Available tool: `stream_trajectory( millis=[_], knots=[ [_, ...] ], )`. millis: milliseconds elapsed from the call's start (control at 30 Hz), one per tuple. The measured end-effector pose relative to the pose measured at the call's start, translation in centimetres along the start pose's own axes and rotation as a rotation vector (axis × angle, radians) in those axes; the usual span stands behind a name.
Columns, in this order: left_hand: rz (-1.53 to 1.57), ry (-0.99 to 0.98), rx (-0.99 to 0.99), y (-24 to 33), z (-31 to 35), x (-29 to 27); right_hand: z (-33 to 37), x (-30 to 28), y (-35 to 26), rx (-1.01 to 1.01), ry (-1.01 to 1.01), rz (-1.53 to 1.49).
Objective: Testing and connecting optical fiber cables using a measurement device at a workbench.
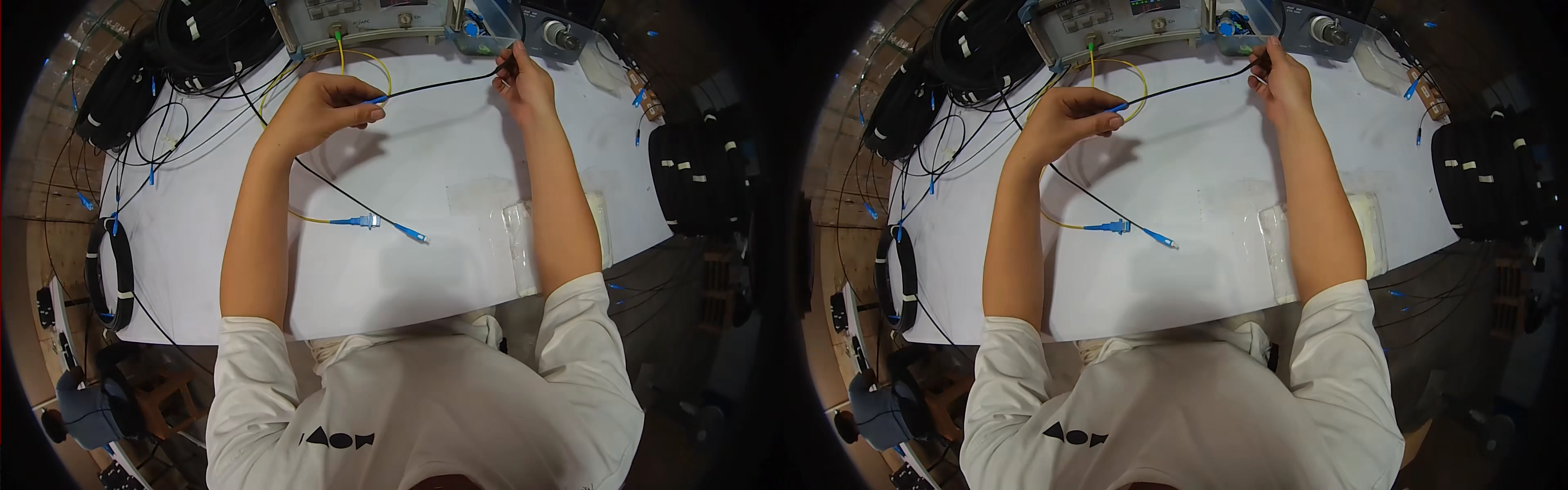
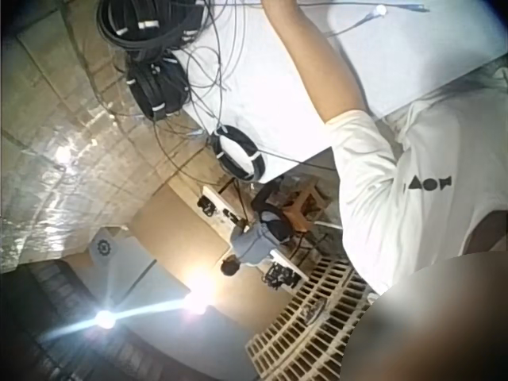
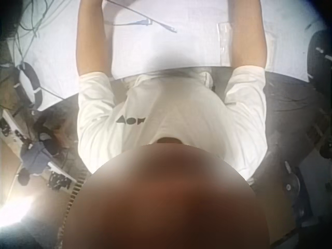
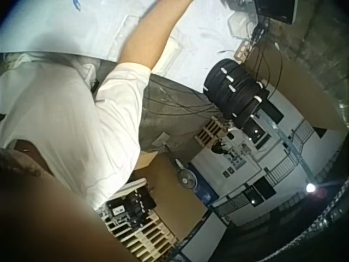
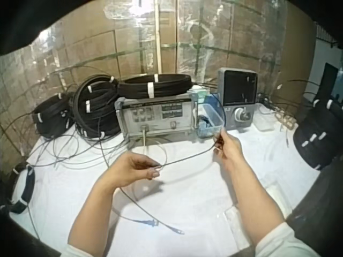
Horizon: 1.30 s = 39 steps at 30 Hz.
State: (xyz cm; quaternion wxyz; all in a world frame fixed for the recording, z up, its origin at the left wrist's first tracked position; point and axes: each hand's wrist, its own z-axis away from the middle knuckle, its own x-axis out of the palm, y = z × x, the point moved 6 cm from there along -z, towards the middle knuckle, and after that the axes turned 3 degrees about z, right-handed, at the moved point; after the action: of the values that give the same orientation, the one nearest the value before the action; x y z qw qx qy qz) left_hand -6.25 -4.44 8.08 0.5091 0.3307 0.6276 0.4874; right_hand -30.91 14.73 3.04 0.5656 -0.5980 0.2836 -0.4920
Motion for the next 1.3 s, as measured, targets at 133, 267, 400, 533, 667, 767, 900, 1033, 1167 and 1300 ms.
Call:
stream_trajectory(
  millis=[133, 267, 400, 533, 667, 767, 900, 1033, 1167, 1300],
  knots=[
    [0.062, -0.038, 0.089, -0.3, 0.2, -0.1, 0.1, -0.5, 0.1, -0.019, 0.087, 0.102],
    [-0.091, 0.000, 0.107, -0.2, 0.3, -0.5, -0.3, -0.6, -0.3, -0.103, 0.101, 0.182],
    [-0.150, -0.142, 0.030, -1.6, 2.4, 1.4, -1.1, -1.1, 0.4, -0.141, 0.141, 0.297],
    [-0.311, -0.353, 0.264, -0.9, 6.1, 6.2, -2.5, -2.3, -1.4, -0.550, 0.295, 0.953],
    [-0.450, -0.289, 0.446, -0.9, 8.4, 8.0, 2.2, 1.5, -3.1, -1.071, 0.441, 1.156],
    [-0.556, -0.189, 0.531, -1.0, 8.2, 8.0, 5.0, 4.7, -3.1, -1.078, 0.097, 1.030],
    [-0.426, 0.003, 0.396, -1.7, 7.2, 5.6, 8.1, 9.5, 0.6, -0.572, -0.523, 0.693],
    [-0.080, 0.218, 0.040, -3.2, 6.6, 2.8, 11.8, 12.2, 2.1, -0.269, -0.896, 0.562],
    [0.123, 0.313, 0.025, -3.7, 6.0, 2.3, 12.1, 12.5, 2.8, -0.179, -0.880, 0.424],
    [0.234, 0.303, 0.081, -4.6, 3.9, 2.1, 10.8, 12.0, 3.6, -0.135, -0.789, 0.325]
  ],
)
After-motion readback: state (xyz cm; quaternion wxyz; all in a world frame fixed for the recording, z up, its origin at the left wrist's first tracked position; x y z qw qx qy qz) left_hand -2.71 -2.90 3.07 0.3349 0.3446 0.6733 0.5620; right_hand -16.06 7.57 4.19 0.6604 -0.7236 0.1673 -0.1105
